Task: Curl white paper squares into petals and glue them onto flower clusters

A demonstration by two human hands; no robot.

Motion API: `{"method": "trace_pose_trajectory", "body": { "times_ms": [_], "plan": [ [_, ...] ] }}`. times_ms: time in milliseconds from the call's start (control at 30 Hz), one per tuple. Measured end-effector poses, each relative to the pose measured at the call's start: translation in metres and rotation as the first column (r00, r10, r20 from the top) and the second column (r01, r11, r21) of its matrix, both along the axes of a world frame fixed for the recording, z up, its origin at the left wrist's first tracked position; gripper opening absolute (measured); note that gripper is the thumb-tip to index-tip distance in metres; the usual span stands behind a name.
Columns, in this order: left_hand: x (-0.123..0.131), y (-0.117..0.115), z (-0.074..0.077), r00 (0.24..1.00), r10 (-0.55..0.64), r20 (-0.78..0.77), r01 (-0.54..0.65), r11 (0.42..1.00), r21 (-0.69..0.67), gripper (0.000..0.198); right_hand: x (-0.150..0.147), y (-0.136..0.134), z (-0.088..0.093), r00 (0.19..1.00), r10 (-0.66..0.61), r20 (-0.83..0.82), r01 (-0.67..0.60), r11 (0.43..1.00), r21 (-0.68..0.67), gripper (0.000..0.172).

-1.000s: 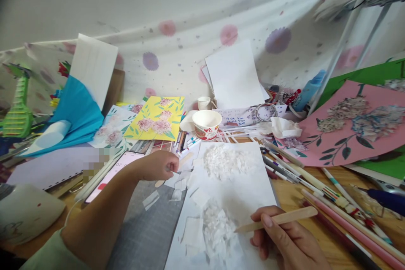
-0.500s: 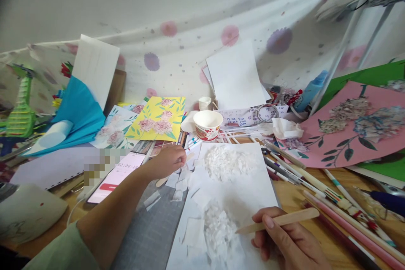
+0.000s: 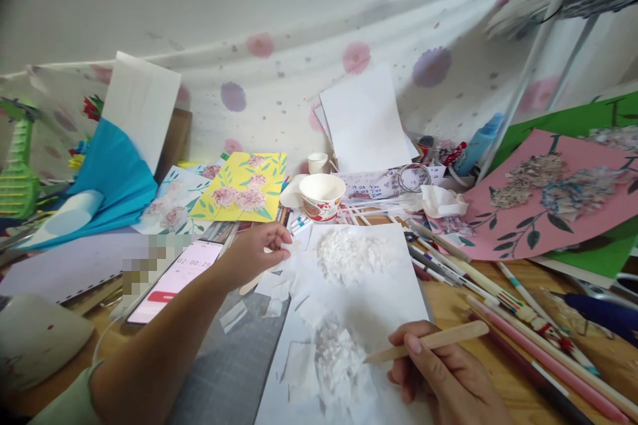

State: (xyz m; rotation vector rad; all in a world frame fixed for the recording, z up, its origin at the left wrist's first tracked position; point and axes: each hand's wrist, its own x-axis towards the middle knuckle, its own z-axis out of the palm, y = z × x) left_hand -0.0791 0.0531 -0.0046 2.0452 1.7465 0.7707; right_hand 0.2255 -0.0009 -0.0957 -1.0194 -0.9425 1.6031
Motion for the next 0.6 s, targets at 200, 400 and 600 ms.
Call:
{"method": "trace_pose_trajectory", "body": {
  "times_ms": [200,400,600],
  "plan": [
    [0.024,-0.006,-0.013,0.992,-0.123,0.003,0.122,0.983,-0.136,0.014,-0.009,-0.003,0.019,1.0,-0.003,0.009,0.003,0.997,0.071,0.032],
    [0.028,-0.005,-0.015,0.985,-0.174,-0.013,0.169,0.97,-0.175,0.013,-0.007,-0.004,0.02,0.999,0.046,-0.007,-0.045,0.996,0.072,0.026],
    [0.026,-0.007,-0.004,0.98,-0.197,0.014,0.197,0.979,-0.051,0.014,-0.005,-0.005,0.016,0.999,0.045,0.0,-0.045,0.997,0.066,0.025]
  ]
}}
